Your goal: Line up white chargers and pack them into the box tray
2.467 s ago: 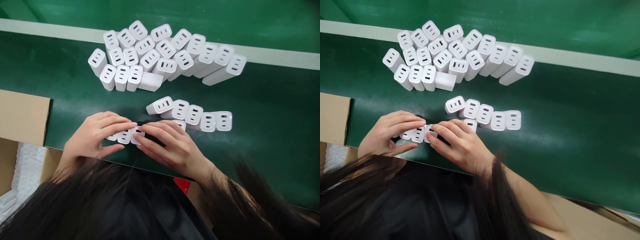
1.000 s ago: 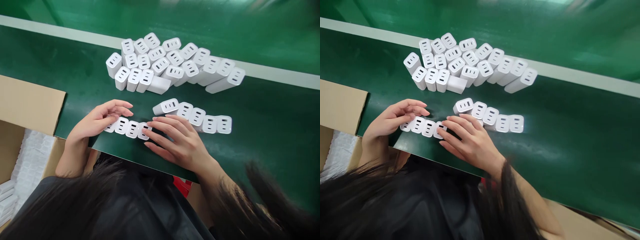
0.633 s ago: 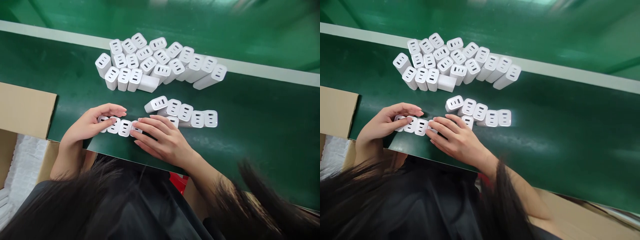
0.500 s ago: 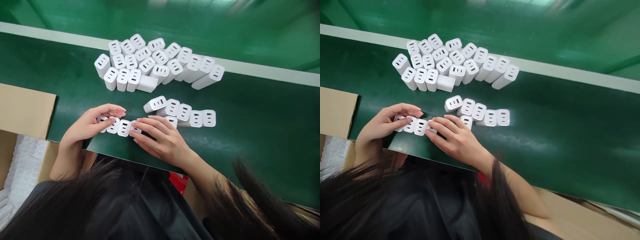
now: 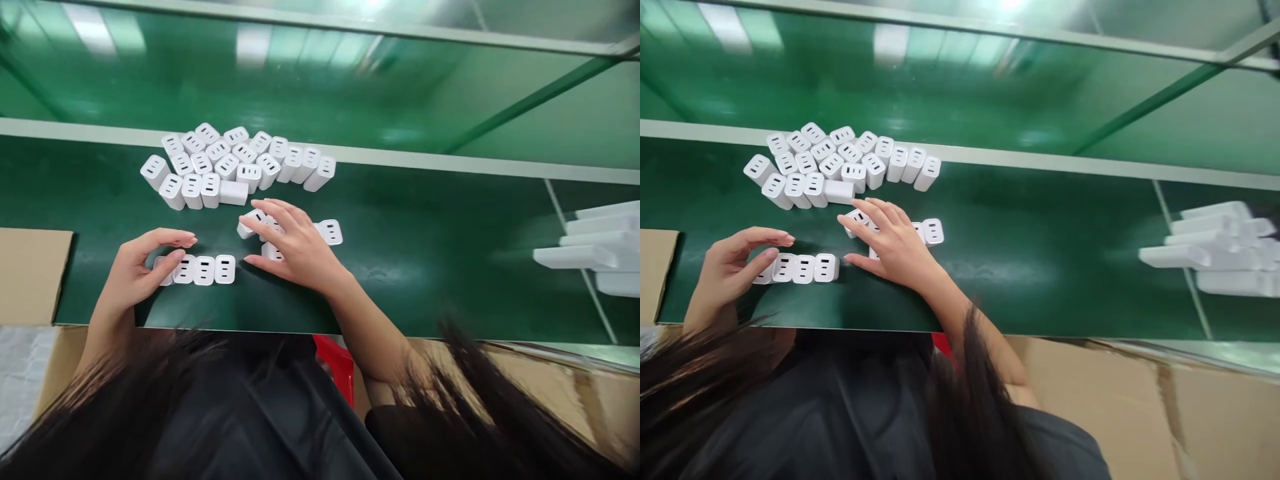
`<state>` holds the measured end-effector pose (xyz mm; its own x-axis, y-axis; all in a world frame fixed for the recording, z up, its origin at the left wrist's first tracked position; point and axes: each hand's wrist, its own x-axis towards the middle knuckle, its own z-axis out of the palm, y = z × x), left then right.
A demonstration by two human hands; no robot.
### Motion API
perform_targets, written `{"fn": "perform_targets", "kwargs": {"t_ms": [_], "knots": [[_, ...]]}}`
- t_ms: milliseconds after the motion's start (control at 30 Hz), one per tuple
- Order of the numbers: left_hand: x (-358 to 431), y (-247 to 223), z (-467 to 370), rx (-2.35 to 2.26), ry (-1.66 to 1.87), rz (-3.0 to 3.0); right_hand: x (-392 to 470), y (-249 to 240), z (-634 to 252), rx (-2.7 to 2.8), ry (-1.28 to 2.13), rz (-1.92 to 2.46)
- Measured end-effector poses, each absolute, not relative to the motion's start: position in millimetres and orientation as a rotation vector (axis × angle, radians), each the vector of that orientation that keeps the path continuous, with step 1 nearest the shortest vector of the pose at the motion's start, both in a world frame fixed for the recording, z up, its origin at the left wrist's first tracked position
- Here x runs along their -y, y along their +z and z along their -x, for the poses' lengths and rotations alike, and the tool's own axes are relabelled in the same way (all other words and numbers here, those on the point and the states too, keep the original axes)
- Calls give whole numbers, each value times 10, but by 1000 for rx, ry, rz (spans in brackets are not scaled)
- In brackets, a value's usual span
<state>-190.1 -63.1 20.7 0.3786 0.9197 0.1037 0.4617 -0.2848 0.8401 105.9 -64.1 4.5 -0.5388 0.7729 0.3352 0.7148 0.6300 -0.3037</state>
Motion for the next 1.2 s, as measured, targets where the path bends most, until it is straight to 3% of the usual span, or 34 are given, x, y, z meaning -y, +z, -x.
{"fn": "perform_targets", "kwargs": {"t_ms": [133, 333, 600, 900, 1200], "knots": [[597, 285, 1858, -1232, 771, -1939, 584, 116, -1188, 2404, 320, 1199], [453, 535, 1422, -1355, 395, -2265, 605, 209, -1226, 2514, 264, 1281], [118, 528, 806, -1266, -60, -2599, 724, 257, -1626, 2476, 376, 1428], [308, 562, 829, -1257, -164, -2644, 948, 113, -1855, 2350, 551, 1480], [363, 458, 379, -1206, -240, -2710, 771, 2, -1736, 2448, 135, 1483]]}}
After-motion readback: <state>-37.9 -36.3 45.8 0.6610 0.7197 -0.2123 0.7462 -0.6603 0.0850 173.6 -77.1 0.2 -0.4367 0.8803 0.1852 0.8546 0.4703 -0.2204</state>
